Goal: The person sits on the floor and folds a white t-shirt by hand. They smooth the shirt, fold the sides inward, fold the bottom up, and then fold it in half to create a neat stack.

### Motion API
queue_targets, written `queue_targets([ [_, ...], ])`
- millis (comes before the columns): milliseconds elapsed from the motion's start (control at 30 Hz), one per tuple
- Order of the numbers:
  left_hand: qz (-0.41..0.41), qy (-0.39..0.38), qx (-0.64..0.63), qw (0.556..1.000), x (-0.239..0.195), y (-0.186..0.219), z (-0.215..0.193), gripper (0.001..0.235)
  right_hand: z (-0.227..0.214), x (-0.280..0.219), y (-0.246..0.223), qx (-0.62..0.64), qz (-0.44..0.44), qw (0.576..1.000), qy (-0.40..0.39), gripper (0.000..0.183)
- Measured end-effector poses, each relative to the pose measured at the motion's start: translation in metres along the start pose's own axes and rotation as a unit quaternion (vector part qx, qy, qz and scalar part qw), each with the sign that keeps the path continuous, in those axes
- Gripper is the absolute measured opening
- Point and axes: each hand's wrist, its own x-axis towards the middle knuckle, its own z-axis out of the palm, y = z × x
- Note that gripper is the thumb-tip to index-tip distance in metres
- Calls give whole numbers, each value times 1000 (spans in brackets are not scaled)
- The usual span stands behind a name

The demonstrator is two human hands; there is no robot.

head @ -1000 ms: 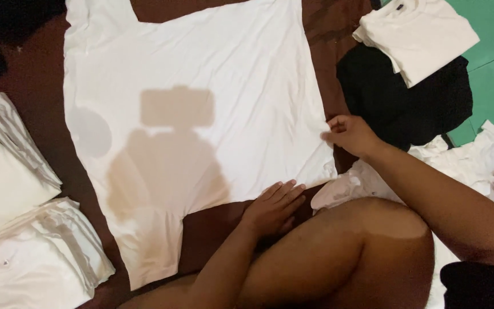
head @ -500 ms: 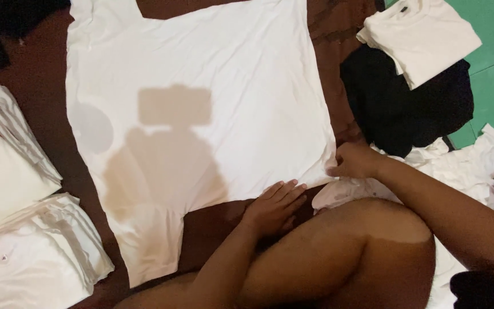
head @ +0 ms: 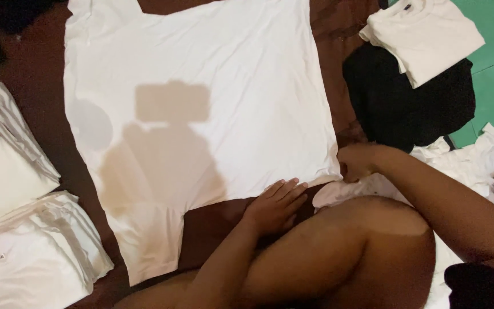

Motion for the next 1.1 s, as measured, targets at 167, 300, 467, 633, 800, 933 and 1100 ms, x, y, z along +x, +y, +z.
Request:
queue_targets([
  [167, 44, 30, 18, 998, -10, 2, 14, 46, 18, 1, 29, 246, -139, 943, 176, 37],
  [300, 52, 37, 28, 998, -10, 0, 16, 45, 38, 2, 20, 327, -153, 895, 264, 29],
  [467, 30, 30, 23, 999, -7, 3, 17, 51, 41, 7, 37, 290, -106, 922, 233, 25],
  [633, 15, 9, 24, 1000, -3, -1, 5, 63, 19, -4, 33, 191, -80, 954, 215, 29],
  [800, 27, -45, -28, 998, -22, 2, 32, 66, -37, -15, 26, 68, -55, 973, 211, 30],
  [933, 30, -127, -65, 989, -24, 1, 30, 54, -105, 17, 23, 173, -133, 867, 448, 31],
  [1100, 47, -141, -112, 983, -20, -1, 17, 57, -186, 66, 20, 19, -106, 679, 726, 22],
])
